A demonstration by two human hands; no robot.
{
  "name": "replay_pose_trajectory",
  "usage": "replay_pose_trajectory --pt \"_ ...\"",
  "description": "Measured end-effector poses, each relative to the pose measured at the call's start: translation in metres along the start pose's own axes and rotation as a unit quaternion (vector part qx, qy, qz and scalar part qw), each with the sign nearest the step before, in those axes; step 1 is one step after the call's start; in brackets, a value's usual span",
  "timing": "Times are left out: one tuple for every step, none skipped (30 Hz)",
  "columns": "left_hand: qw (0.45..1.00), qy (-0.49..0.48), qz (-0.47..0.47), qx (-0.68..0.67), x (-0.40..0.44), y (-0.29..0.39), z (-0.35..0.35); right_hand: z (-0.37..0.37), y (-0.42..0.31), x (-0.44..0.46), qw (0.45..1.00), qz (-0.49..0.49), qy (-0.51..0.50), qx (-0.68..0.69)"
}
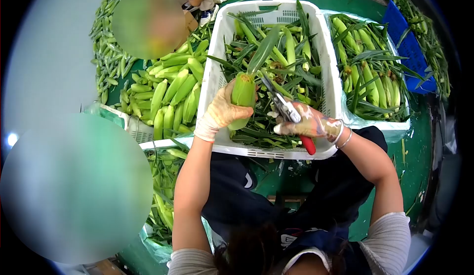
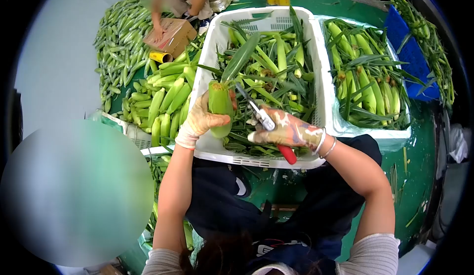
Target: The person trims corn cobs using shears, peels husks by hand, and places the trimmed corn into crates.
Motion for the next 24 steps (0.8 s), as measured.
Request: replay_pose_trajectory --pt "1.0 0.014 0.003 0.012 -0.001 0.001 -0.004 0.001 -0.006 -0.003 0.993 0.026 -0.023 -0.111" --pt "1.0 0.014 0.0 0.014 -0.003 0.004 -0.006 0.002 -0.015 -0.006 0.983 0.011 -0.045 -0.178" --pt "0.998 0.027 -0.023 0.046 -0.004 0.004 -0.009 0.001 -0.014 -0.009 0.97 0.053 -0.057 -0.229" --pt "0.995 0.039 -0.045 0.076 -0.005 0.002 -0.012 0.002 -0.018 -0.009 0.964 0.048 -0.054 -0.256" --pt "0.995 0.04 -0.046 0.075 -0.004 -0.003 -0.014 0.001 -0.021 -0.009 0.957 0.041 -0.049 -0.283" --pt "0.991 0.063 -0.021 0.115 -0.003 -0.006 -0.02 0.003 -0.017 -0.009 0.957 0.041 -0.051 -0.283" --pt "0.984 0.086 0.004 0.155 -0.003 -0.006 -0.024 0.001 -0.014 -0.008 0.949 0.028 -0.032 -0.313" --pt "0.984 0.088 0.004 0.154 -0.003 -0.012 -0.024 -0.002 -0.013 -0.007 0.939 0.014 -0.014 -0.343" --pt "0.986 0.101 0.01 0.135 -0.005 -0.013 -0.024 -0.003 -0.011 -0.007 0.939 0.012 -0.016 -0.344" --pt "0.986 0.116 0.017 0.117 -0.007 -0.012 -0.026 -0.005 -0.008 -0.006 0.944 0.023 -0.017 -0.33" --pt "0.986 0.12 0.019 0.117 -0.007 -0.01 -0.025 -0.005 -0.006 -0.004 0.948 0.035 -0.019 -0.316" --pt "0.991 0.097 0.009 0.094 -0.006 -0.008 -0.019 -0.003 -0.013 -0.003 0.945 0.031 -0.025 -0.323" --pt "0.995 0.075 0.0 0.07 -0.006 -0.005 -0.012 -0.001 -0.019 -0.003 0.943 -0.005 -0.019 -0.333" --pt "0.986 0.057 0.029 0.153 -0.009 0.009 -0.007 -0.003 -0.005 -0.007 0.944 0.064 -0.016 -0.322" --pt "0.975 0.06 0.07 0.201 -0.012 0.019 -0.005 -0.002 0.006 -0.007 0.941 0.117 -0.026 -0.316" --pt "0.97 0.112 0.119 0.182 -0.013 0.0 -0.017 0.001 -0.008 -0.001 0.943 0.095 -0.026 -0.318" --pt "0.982 0.099 -0.034 0.158 -0.023 0.003 -0.016 0.001 -0.019 0.003 0.944 0.066 -0.032 -0.321" --pt "0.982 0.11 0.029 0.148 -0.029 -0.003 -0.023 -0.007 -0.013 0.006 0.916 -0.022 0.005 -0.401" --pt "0.952 0.14 0.073 0.261 -0.042 0.005 -0.029 -0.019 0.001 0.006 0.888 -0.048 0.039 -0.455" --pt "0.929 0.172 0.034 0.325 -0.059 0.008 -0.041 -0.02 -0.004 0.008 0.907 -0.002 0.044 -0.418" --pt "0.925 0.186 0.039 0.33 -0.085 0.026 -0.055 -0.027 -0.006 0.006 0.921 0.054 0.057 -0.381" --pt "0.927 0.232 -0.015 0.292 -0.109 0.033 -0.086 -0.035 0.002 0.007 0.922 0.025 0.078 -0.378" --pt "0.927 0.27 -0.064 0.251 -0.138 0.039 -0.117 -0.046 0.01 0.005 0.922 0.002 0.106 -0.374" --pt "0.898 0.311 -0.042 0.309 -0.17 0.071 -0.144 -0.05 0.019 0.007 0.932 -0.002 0.1 -0.349"
Point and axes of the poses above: each hand's wrist, its own x-axis towards the middle knuckle, its own z-axis out of the palm, y = z × x, the point moved 10 cm from there along x, towards the middle knuckle, and after that the axes turned 7 degrees about -z, right-handed, at the moved point
